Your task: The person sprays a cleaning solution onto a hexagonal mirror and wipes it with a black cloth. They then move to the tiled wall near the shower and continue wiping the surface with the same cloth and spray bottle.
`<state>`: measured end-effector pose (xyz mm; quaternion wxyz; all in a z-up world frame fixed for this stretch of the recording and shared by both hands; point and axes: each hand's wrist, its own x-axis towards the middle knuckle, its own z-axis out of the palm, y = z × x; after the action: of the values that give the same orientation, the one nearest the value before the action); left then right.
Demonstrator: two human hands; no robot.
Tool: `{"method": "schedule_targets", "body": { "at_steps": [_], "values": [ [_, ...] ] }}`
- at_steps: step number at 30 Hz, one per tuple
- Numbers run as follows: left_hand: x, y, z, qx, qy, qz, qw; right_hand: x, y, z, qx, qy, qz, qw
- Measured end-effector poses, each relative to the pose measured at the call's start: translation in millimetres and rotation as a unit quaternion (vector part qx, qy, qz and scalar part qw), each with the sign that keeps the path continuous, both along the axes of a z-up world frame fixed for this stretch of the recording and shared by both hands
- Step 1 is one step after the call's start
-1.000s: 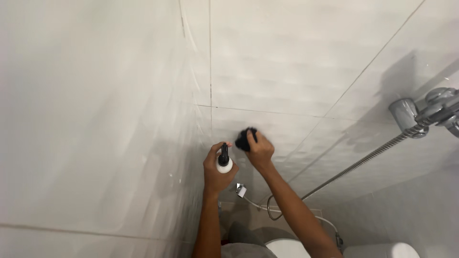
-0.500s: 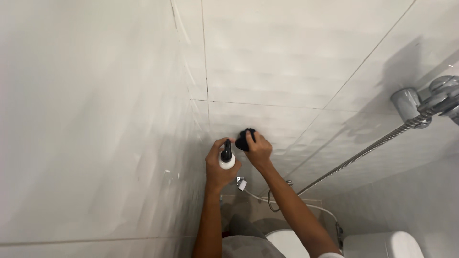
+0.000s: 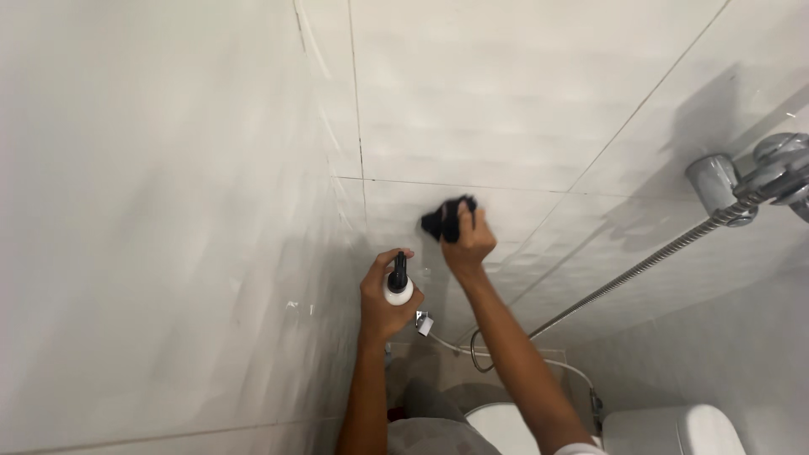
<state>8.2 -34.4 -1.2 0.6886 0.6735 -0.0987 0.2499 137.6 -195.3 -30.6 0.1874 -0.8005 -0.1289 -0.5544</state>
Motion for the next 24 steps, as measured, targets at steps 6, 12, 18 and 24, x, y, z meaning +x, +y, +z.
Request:
{"method": "schedule_targets", "body": {
  "at_steps": [6, 12, 18, 24],
  "values": [
    [5, 8, -2, 0.04, -0.051, 0.034, 0.997, -17, -9, -54, -0.09, 0.077, 0.008, 0.993],
    [6, 8, -5, 0.044, -0.051, 0.048, 0.997, -8, -13, 1, -0.056, 0.009, -0.013, 0.998],
    [4, -5, 0, 0.053, -0.081, 0.018, 0.995, 5, -20, 42, 0.023, -0.025, -0.014, 0.999],
    [9, -10, -3, 0.027, 0.042, -0.002, 0.999, -19, -16, -34, -0.016, 0.03, -0.038, 0.999]
  ]
}}
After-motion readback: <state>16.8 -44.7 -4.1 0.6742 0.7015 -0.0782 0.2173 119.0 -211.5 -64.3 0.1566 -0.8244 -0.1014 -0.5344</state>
